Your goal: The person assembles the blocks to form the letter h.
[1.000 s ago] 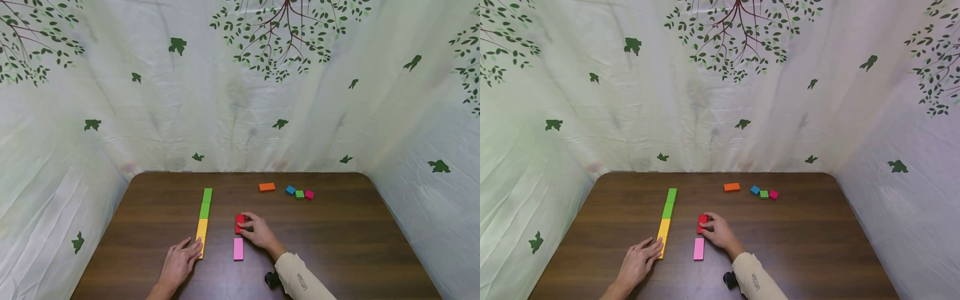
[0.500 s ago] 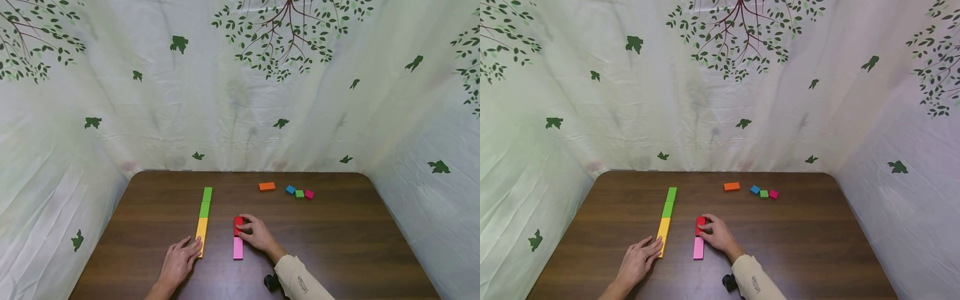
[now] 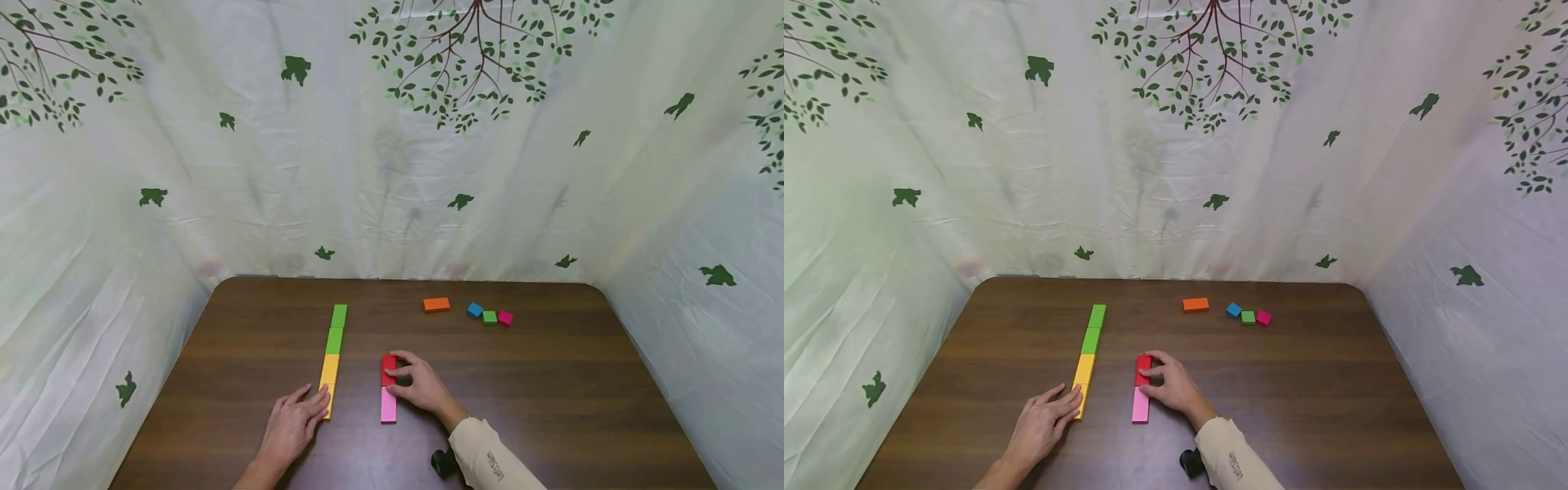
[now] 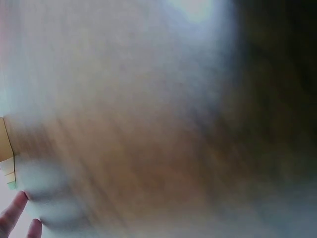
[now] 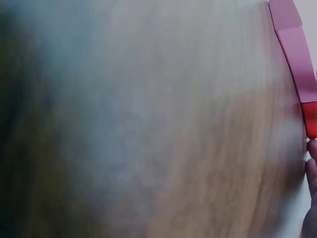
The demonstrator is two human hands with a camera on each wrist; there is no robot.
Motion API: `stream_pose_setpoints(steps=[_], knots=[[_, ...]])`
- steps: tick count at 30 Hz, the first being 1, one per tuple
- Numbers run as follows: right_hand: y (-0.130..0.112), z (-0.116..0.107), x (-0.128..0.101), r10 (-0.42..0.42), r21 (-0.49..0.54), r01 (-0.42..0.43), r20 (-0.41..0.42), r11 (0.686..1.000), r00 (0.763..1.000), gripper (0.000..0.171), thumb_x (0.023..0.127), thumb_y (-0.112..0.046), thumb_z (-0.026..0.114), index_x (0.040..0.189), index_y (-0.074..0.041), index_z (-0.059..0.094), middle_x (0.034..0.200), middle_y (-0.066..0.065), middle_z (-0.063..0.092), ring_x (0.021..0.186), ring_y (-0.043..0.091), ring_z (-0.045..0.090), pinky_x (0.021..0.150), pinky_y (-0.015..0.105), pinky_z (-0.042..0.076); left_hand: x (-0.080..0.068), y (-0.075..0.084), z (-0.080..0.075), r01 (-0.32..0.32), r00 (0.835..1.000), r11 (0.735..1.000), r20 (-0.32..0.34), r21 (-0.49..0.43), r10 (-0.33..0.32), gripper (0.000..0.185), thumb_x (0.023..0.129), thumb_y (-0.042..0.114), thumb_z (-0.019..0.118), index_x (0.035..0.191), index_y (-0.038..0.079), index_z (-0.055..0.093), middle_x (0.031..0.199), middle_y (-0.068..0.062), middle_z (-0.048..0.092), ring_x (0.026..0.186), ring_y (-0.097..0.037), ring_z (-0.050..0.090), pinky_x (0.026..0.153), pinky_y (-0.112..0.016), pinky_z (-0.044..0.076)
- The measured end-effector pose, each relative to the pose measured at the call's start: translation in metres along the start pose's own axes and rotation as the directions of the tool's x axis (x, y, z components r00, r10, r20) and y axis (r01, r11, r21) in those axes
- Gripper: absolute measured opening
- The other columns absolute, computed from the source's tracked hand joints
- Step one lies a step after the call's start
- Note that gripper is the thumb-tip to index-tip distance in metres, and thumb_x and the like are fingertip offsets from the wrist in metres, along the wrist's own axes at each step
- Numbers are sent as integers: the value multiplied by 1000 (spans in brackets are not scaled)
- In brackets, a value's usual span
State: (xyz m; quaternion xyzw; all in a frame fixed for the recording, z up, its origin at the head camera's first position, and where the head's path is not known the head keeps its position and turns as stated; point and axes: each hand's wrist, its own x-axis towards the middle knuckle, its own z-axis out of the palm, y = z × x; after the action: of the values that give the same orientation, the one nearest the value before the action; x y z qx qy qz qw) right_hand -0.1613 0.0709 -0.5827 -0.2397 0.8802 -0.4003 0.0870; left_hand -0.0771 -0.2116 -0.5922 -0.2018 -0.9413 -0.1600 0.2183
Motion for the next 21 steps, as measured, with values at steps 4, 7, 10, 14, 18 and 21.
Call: stream_pose_setpoints(steps=[4,7,10,14,18,21], knots=[[1,-1,0,3,-8,-3,3,1000,1000,36,85,-28,73,116,-9,71,140,-1,50,129,23,46,103,45,40,0,0,-1,4,1000,1000,0,-3,-4,33,67,10,83,100,12,78,109,-1,72,103,-33,65,73,-49,47],[1,-1,0,12,2,-12,8,1000,1000,37,85,-30,74,116,-9,71,140,-1,50,129,23,45,104,45,40,0,1,-1,6,1000,1000,1,-5,-6,33,67,10,83,100,12,78,109,-1,72,103,-33,65,74,-49,47],[1,-2,0,16,12,-16,10,1000,1000,37,85,-30,74,115,-9,72,140,-1,50,129,23,45,104,46,40,1,1,-1,14,1000,1000,9,-6,-14,33,68,11,83,101,12,78,110,-1,72,104,-33,65,74,-49,47],[2,-2,0,13,12,-13,11,1000,1000,37,85,-31,74,116,-10,72,139,-1,51,130,23,45,105,46,39,1,2,-2,32,999,999,22,-6,-32,32,69,10,83,101,11,78,111,0,71,105,-33,64,75,-49,47],[4,-2,0,3,9,-3,10,1000,1000,37,85,-31,74,116,-10,72,139,-1,51,130,23,45,105,45,39,2,3,-2,37,999,999,21,-11,-36,32,69,10,83,101,11,78,111,-1,71,105,-33,64,75,-49,47],[4,-2,0,-2,7,2,10,1000,1000,37,85,-31,74,115,-10,72,139,-1,51,130,23,45,105,45,39,1,3,-2,31,999,999,13,-15,-31,33,68,9,83,101,11,78,110,-2,71,104,-33,65,74,-49,47]])
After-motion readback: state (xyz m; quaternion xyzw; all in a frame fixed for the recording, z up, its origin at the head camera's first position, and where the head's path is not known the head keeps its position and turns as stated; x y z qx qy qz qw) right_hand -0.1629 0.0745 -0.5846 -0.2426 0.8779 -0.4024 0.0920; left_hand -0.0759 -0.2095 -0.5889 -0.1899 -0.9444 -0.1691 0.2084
